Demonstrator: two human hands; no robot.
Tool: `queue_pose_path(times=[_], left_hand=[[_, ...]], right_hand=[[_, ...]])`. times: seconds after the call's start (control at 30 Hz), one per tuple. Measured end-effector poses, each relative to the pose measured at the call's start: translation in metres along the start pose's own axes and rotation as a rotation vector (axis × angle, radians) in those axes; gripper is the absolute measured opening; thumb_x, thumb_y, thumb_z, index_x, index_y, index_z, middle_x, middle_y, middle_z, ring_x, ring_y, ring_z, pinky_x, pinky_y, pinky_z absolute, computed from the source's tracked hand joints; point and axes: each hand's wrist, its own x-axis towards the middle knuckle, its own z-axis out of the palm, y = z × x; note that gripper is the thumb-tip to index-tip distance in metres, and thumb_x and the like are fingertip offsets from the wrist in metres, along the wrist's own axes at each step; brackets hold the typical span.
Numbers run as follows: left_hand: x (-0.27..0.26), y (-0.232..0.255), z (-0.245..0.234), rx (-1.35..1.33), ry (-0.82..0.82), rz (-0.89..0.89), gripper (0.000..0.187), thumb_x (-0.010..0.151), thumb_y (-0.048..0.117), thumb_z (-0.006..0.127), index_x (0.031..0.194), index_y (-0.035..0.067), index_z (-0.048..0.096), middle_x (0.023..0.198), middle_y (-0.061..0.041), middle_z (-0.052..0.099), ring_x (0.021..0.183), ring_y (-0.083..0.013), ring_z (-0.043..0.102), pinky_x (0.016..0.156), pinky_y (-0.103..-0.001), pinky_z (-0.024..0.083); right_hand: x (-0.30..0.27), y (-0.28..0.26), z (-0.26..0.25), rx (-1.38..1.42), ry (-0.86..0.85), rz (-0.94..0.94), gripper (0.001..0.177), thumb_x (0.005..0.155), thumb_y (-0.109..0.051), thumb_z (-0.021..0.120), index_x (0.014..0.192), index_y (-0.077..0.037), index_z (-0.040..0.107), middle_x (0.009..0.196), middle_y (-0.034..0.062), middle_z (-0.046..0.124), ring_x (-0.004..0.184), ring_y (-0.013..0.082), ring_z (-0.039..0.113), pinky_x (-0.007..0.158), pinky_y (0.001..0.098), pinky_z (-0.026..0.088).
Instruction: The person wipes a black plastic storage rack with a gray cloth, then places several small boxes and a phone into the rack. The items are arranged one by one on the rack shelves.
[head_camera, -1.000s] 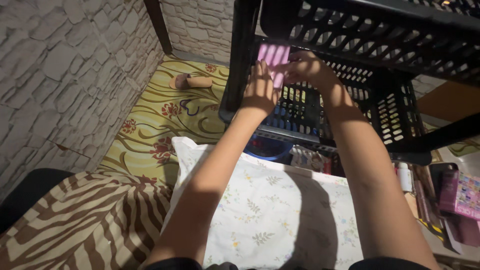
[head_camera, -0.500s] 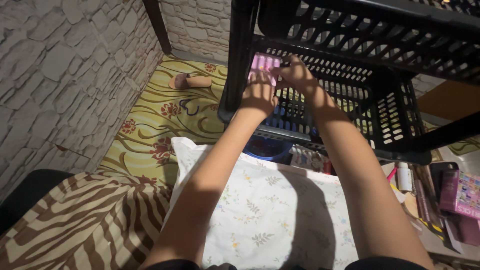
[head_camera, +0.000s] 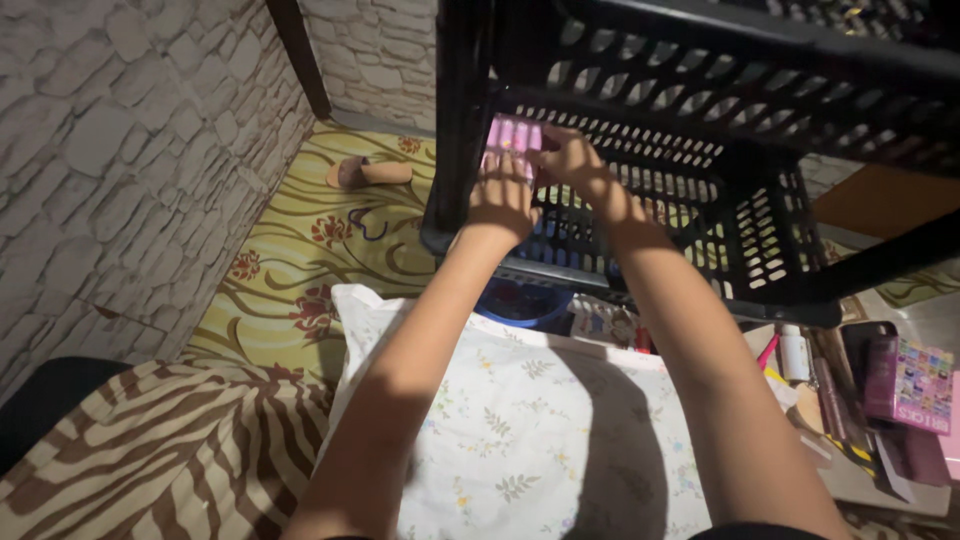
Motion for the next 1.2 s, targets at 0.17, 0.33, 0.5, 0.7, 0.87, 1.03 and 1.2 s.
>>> queue_pose_path(times=[0.17, 0.33, 0.5, 0.7, 0.87, 1.03, 1.2], left_hand=[[-0.005, -0.002, 0.020, 0.028, 0.216, 0.056, 0.086, 0.086, 0.049, 0.069, 0.146, -0.009, 0.048, 0.151, -0.038, 0.041, 0.140, -0.0585, 0.037, 0.113, -0.070, 0.032], [-0.004, -0.002, -0.003, 0.163, 0.469, 0.119, 0.063, 0.093, 0.029, 0.067, 0.137, -0.016, 0.058, 0.144, -0.039, 0.049, 0.133, -0.0588, 0.045, 0.101, -0.068, 0.039], [0.002, 0.002, -0.091, 0.063, 0.578, 0.214, 0.046, 0.101, 0.015, 0.061, 0.140, -0.009, 0.061, 0.150, -0.025, 0.053, 0.145, -0.0430, 0.045, 0.123, -0.060, 0.035], [-0.035, 0.096, -0.205, -0.398, 0.145, 0.155, 0.048, 0.108, 0.030, 0.051, 0.145, 0.001, 0.056, 0.153, -0.021, 0.050, 0.147, -0.0449, 0.034, 0.120, -0.060, 0.024], [-0.059, 0.184, -0.241, -0.669, -0.050, 0.300, 0.047, 0.108, 0.031, 0.048, 0.149, 0.009, 0.055, 0.154, -0.015, 0.050, 0.149, -0.0414, 0.035, 0.120, -0.061, 0.025], [-0.066, 0.267, -0.218, -0.834, -0.054, 0.506, 0.046, 0.108, 0.029, 0.050, 0.149, 0.009, 0.055, 0.159, -0.015, 0.047, 0.154, -0.0409, 0.029, 0.121, -0.063, 0.022], [-0.074, 0.349, -0.166, -0.870, -0.106, 0.629, 0.046, 0.107, 0.023, 0.050, 0.152, 0.011, 0.051, 0.163, -0.013, 0.041, 0.154, -0.0409, 0.027, 0.120, -0.064, 0.025]], right_hand=[[0.006, 0.012, -0.001, 0.004, 0.011, -0.011, 0.037, 0.096, -0.014, 0.065, 0.132, -0.006, 0.062, 0.106, 0.0140, 0.076, 0.081, 0.0209, 0.076, 0.067, 0.0323, 0.066], [-0.024, 0.014, -0.014, -0.376, 0.295, -0.465, 0.034, 0.110, -0.018, 0.055, 0.140, -0.001, 0.058, 0.123, 0.0173, 0.071, 0.098, 0.0275, 0.073, 0.083, 0.0371, 0.063], [-0.106, -0.015, -0.034, -0.759, 0.353, -0.365, 0.051, 0.110, -0.025, 0.051, 0.156, -0.003, 0.041, 0.141, 0.0262, 0.056, 0.120, 0.0449, 0.056, 0.100, 0.0520, 0.046], [-0.270, -0.061, -0.056, -0.722, 0.377, -0.452, 0.056, 0.106, -0.037, 0.060, 0.151, -0.007, 0.047, 0.158, 0.0244, 0.046, 0.144, 0.0498, 0.041, 0.119, 0.0529, 0.034], [-0.381, -0.073, -0.092, -0.703, 0.444, -0.175, 0.061, 0.100, -0.041, 0.064, 0.152, -0.012, 0.051, 0.159, 0.0196, 0.045, 0.147, 0.0481, 0.036, 0.122, 0.0561, 0.028], [-0.458, -0.048, -0.124, -0.707, 0.588, -0.020, 0.068, 0.097, -0.044, 0.069, 0.154, -0.014, 0.049, 0.163, 0.0167, 0.040, 0.151, 0.0483, 0.032, 0.121, 0.0560, 0.028], [-0.512, 0.014, -0.144, -0.742, 0.702, 0.173, 0.075, 0.090, -0.044, 0.074, 0.154, -0.015, 0.049, 0.163, 0.0166, 0.039, 0.148, 0.0497, 0.031, 0.119, 0.0581, 0.027]])
